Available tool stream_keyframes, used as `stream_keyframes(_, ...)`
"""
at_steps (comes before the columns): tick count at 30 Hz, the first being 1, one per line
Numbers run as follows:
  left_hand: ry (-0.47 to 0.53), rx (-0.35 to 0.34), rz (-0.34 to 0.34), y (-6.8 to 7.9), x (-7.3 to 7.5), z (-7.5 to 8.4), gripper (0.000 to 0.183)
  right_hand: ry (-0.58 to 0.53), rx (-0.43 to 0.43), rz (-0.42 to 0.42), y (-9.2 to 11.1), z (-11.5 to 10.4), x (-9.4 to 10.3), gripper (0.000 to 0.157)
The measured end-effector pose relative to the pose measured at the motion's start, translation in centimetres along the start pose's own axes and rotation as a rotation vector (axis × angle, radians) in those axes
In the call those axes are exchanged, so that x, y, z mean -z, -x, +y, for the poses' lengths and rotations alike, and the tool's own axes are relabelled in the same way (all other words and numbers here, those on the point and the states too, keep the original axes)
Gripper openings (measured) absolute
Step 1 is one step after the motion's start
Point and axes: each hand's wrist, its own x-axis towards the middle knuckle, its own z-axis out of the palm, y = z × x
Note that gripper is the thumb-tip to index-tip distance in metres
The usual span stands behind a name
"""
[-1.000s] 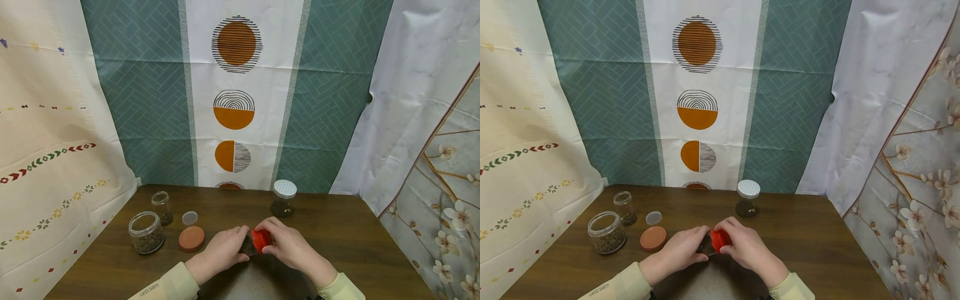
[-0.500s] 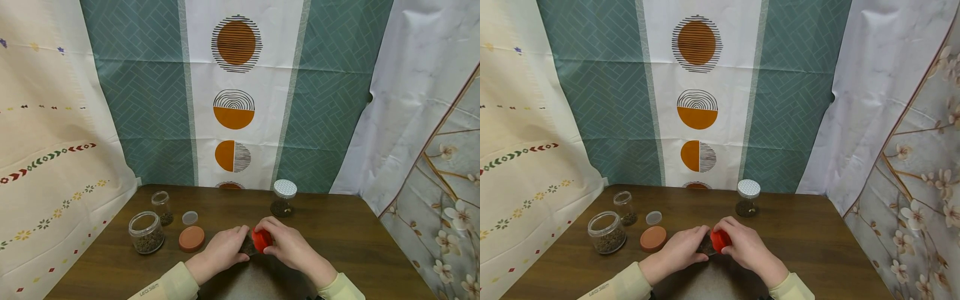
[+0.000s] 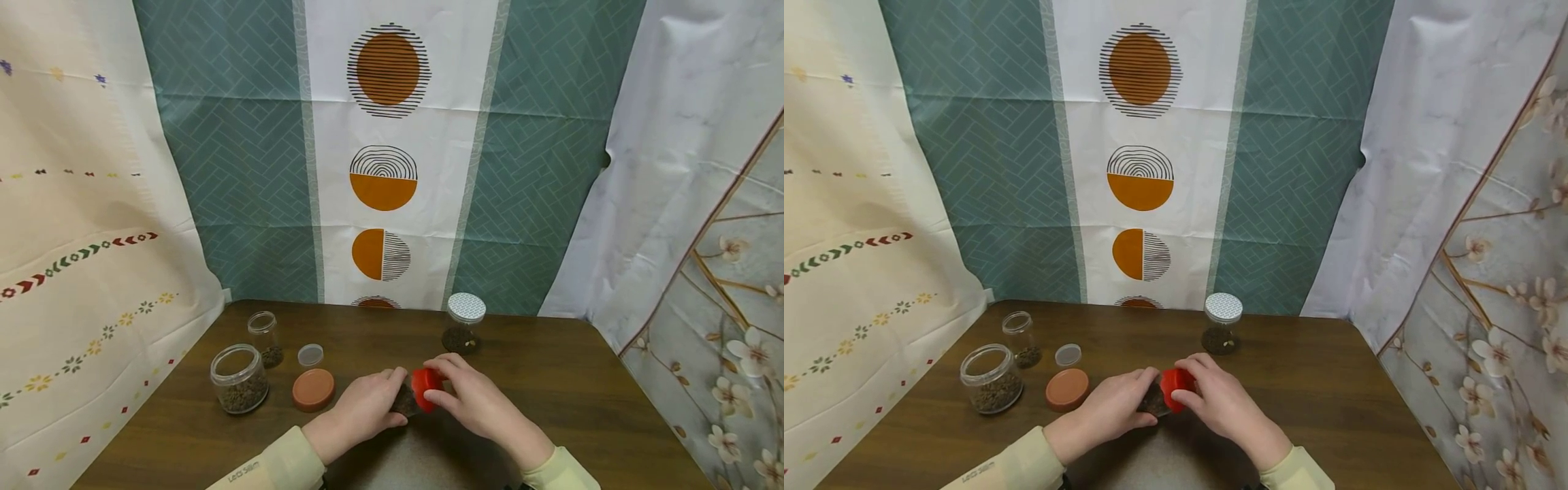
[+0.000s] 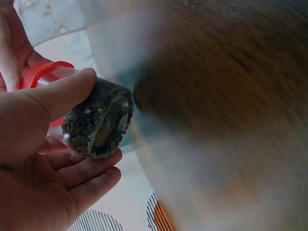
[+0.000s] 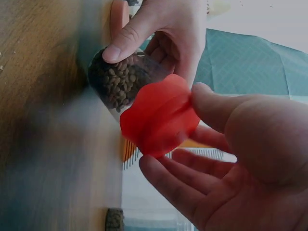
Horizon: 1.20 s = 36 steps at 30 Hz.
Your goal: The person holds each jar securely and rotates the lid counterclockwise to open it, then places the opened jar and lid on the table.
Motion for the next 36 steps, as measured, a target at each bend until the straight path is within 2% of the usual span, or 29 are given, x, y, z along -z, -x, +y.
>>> stream_keyframes(5,0.003,-0.005,-0.013,-0.15,-0.09,0.0,0.063,0.022,-0.119,-0.012,-0.26,-0.18,-0.06,0.05)
stream_keyframes(10,0.009,-0.003,-0.03,-0.2,0.12,0.13,0.064,0.038,-0.156,-0.036,-0.45,-0.23,-0.17,0.051)
stream_keyframes(18,-0.002,-0.007,-0.023,-0.25,0.19,0.12,0.065,0.063,-0.126,-0.048,-0.29,-0.46,0.13,0.051)
stream_keyframes(25,0.001,-0.002,-0.022,-0.16,0.13,0.13,0.065,0.065,-0.067,-0.044,-0.04,-0.43,0.21,0.053)
stream_keyframes(36,-0.006,-0.002,-0.013,-0.07,0.03,0.15,0.064,0.074,-0.005,-0.043,0.3,-0.41,0.24,0.049)
